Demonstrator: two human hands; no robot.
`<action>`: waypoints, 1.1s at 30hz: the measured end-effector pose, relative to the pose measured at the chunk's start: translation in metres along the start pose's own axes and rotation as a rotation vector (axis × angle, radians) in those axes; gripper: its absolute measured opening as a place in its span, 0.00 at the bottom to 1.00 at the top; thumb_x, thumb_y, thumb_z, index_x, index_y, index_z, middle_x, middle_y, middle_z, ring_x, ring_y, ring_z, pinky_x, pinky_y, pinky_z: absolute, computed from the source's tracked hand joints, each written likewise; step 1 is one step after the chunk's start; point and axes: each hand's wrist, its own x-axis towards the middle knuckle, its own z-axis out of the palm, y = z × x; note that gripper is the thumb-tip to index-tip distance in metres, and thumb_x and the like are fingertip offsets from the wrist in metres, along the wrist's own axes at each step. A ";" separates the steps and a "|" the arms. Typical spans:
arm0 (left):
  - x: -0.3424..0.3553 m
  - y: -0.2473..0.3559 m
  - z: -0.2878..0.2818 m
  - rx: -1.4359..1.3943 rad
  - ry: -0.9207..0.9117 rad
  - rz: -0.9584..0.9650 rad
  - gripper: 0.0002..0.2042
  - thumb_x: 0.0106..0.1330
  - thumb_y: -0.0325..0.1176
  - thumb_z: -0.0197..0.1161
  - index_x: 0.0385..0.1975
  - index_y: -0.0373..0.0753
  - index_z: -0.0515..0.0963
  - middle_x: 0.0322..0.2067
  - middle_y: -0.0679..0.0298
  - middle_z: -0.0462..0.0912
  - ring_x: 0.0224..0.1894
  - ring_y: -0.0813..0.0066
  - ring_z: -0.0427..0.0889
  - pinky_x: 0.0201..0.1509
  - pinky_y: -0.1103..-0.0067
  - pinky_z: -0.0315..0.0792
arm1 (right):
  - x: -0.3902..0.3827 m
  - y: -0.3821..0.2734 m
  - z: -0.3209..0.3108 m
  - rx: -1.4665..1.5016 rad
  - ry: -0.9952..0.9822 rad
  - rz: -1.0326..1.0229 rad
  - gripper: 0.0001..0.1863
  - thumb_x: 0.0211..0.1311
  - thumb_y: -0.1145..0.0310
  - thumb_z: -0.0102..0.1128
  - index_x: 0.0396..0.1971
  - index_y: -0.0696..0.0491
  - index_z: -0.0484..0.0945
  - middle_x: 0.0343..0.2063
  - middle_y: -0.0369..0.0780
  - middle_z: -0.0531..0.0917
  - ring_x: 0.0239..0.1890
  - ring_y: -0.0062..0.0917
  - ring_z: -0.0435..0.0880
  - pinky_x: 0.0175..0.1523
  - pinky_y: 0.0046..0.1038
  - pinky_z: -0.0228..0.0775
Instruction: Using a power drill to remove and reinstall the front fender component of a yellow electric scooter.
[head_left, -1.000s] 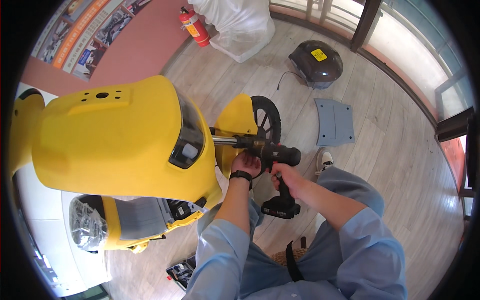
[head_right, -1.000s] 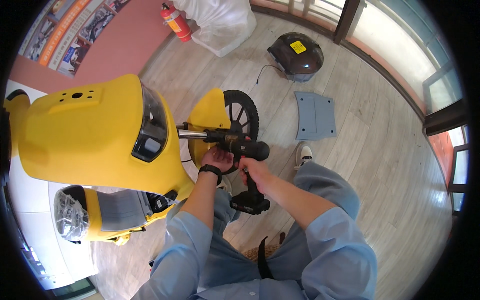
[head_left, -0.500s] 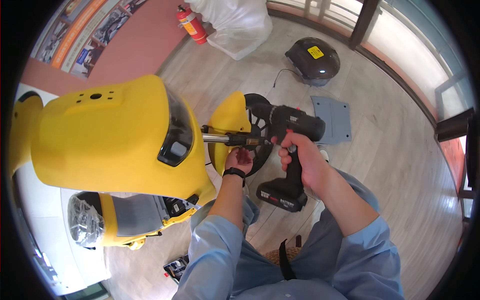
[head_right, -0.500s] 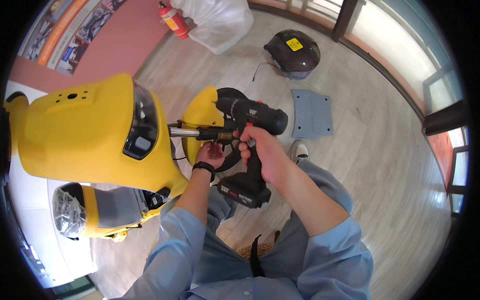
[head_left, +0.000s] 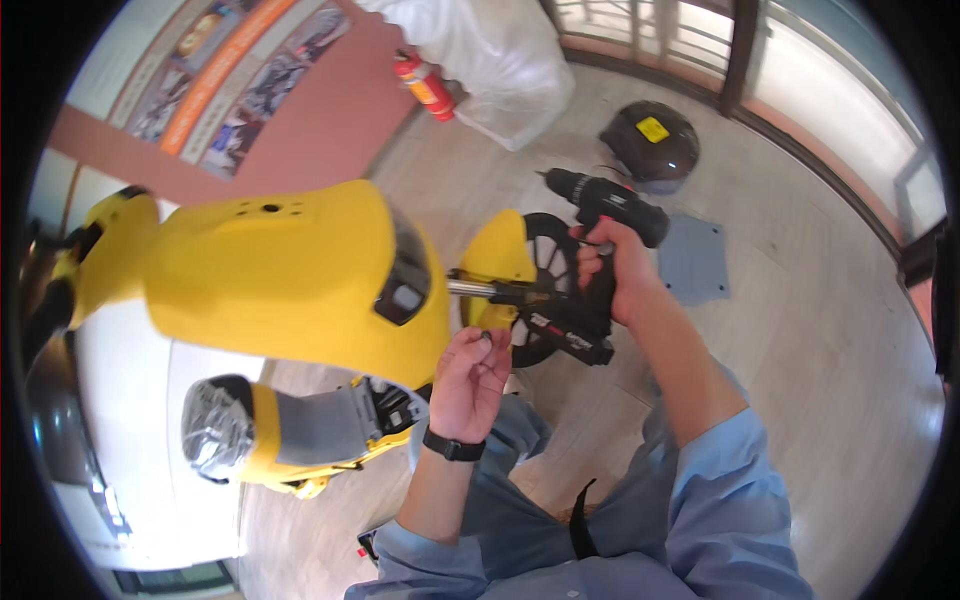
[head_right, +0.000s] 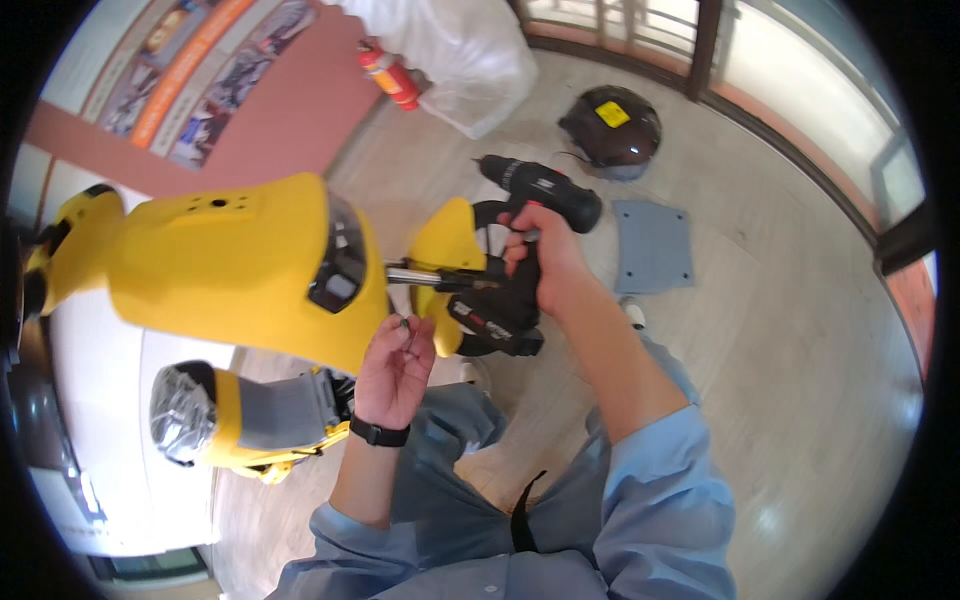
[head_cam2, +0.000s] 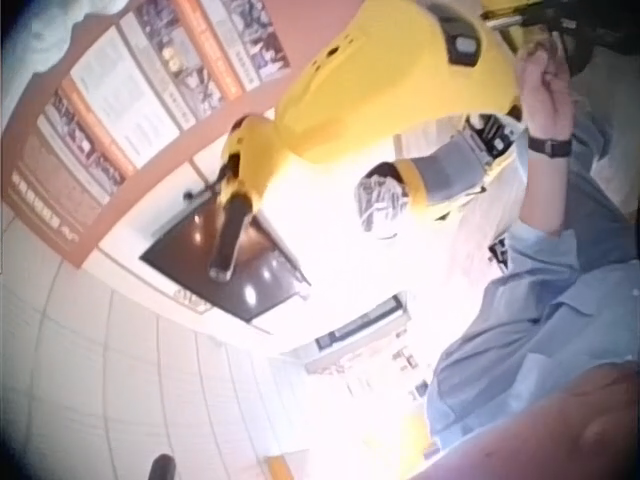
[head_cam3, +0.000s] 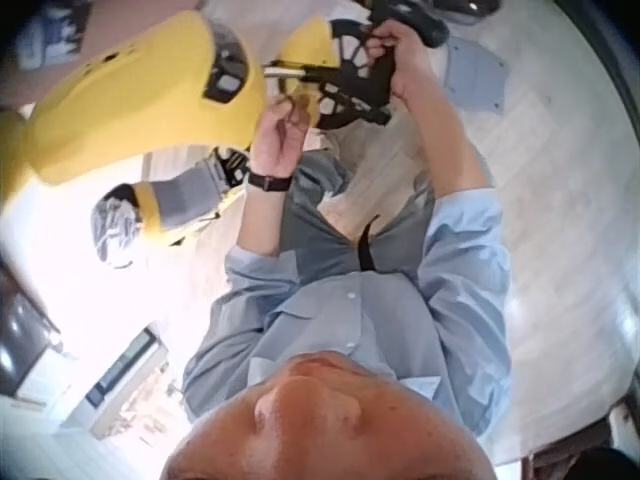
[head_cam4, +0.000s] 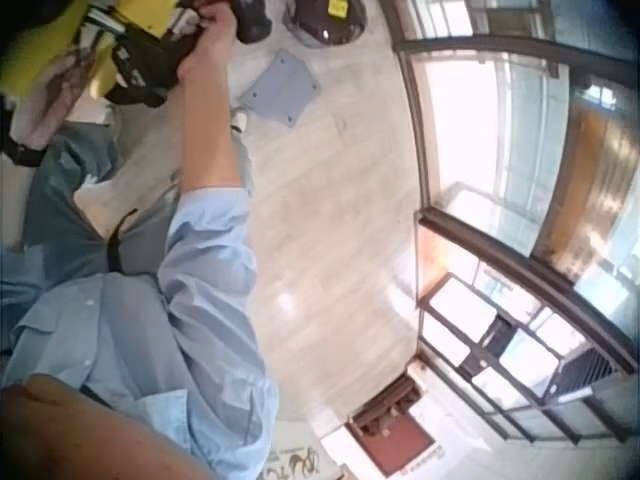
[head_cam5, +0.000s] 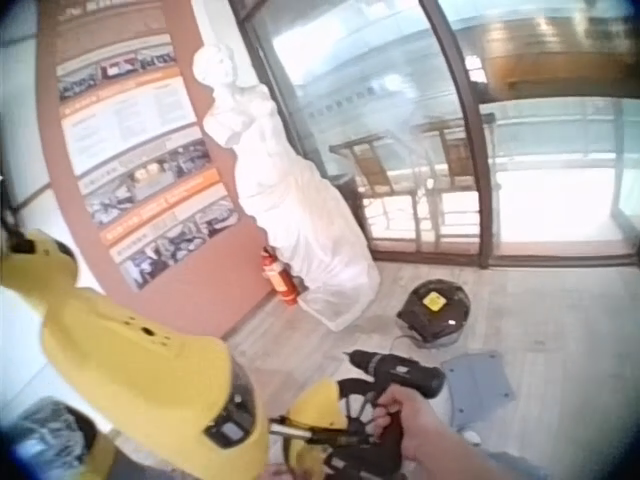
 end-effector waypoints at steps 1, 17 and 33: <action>-0.016 0.012 0.001 0.031 -0.042 0.073 0.06 0.62 0.21 0.56 0.37 0.38 0.76 0.35 0.60 0.80 0.44 0.69 0.78 0.46 0.81 0.74 | -0.001 0.001 0.002 0.052 -0.031 0.027 0.09 0.48 0.68 0.54 0.31 0.53 0.74 0.15 0.30 0.69 0.16 0.16 0.66 0.25 0.21 0.61; -0.139 0.057 0.038 0.486 -0.214 0.779 0.08 0.57 0.18 0.60 0.33 0.37 0.73 0.36 0.57 0.79 0.45 0.64 0.78 0.34 0.78 0.75 | 0.015 0.024 0.007 -0.177 -0.093 0.021 0.10 0.49 0.67 0.54 0.33 0.52 0.74 0.16 0.28 0.68 0.16 0.13 0.64 0.25 0.19 0.61; -0.321 0.064 -0.329 0.225 0.949 0.596 0.04 0.61 0.28 0.62 0.34 0.37 0.79 0.27 0.67 0.81 0.29 0.81 0.79 0.30 0.85 0.72 | 0.057 0.005 -0.041 -0.132 -0.524 -0.028 0.23 0.62 0.71 0.48 0.57 0.60 0.66 0.21 0.30 0.59 0.22 0.12 0.60 0.31 0.17 0.56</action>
